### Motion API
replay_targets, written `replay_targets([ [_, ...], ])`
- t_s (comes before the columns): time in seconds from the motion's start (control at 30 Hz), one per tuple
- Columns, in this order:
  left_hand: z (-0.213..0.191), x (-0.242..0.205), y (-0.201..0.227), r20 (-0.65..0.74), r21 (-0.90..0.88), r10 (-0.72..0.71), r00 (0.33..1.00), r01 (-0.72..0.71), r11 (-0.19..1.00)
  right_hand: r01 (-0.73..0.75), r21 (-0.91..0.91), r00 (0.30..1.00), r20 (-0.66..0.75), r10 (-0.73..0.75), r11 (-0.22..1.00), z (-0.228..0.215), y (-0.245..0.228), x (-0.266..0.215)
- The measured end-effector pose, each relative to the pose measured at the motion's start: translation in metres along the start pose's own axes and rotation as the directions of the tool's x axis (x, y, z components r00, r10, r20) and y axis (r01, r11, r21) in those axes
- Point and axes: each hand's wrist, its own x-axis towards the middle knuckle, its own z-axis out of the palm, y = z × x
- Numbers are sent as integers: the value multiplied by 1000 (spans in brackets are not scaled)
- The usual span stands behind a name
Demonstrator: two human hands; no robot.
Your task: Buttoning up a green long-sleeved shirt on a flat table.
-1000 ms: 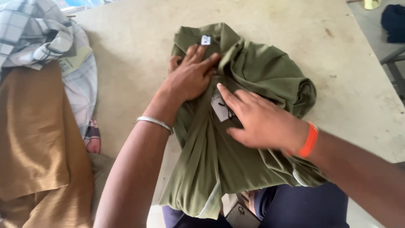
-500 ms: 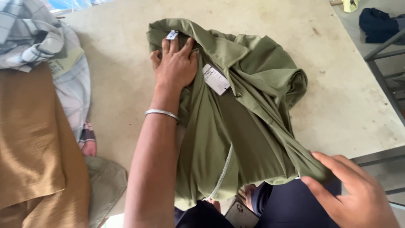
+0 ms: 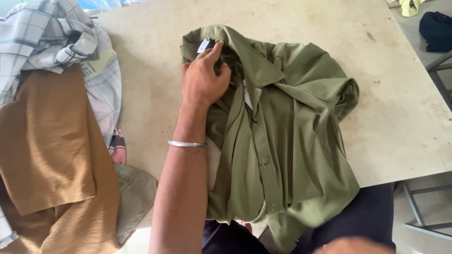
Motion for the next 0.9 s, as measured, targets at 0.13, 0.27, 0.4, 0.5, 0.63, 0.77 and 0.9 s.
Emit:
replay_targets([
  [0.13,-7,5,-4,-186,-174,-29,982,-4,985,134,14,990,-40,-133,991,-137,-18,90],
  [0.27,-45,-5,1,113,-73,-203,973,212,975,315,-316,811,-401,-427,895,-139,-10,206],
  [0.4,-71,-16,-15,485,-86,-146,862,213,973,181,-392,870,-365,-333,902,-130,-4,245],
  [0.5,-75,-21,-3,530,-75,-61,846,118,990,191,-406,875,-342,-342,894,-135,-1,261],
  [0.63,-46,-18,1,510,120,-106,854,52,991,205,-403,856,-367,-363,892,-154,5,304],
  [0.77,-23,-14,-7,341,45,-51,939,38,998,208,-347,807,-468,-361,915,-173,18,354],
  [0.9,-25,-10,-17,212,-3,-22,977,24,1000,273,-340,706,-565,-427,900,-174,28,366],
])
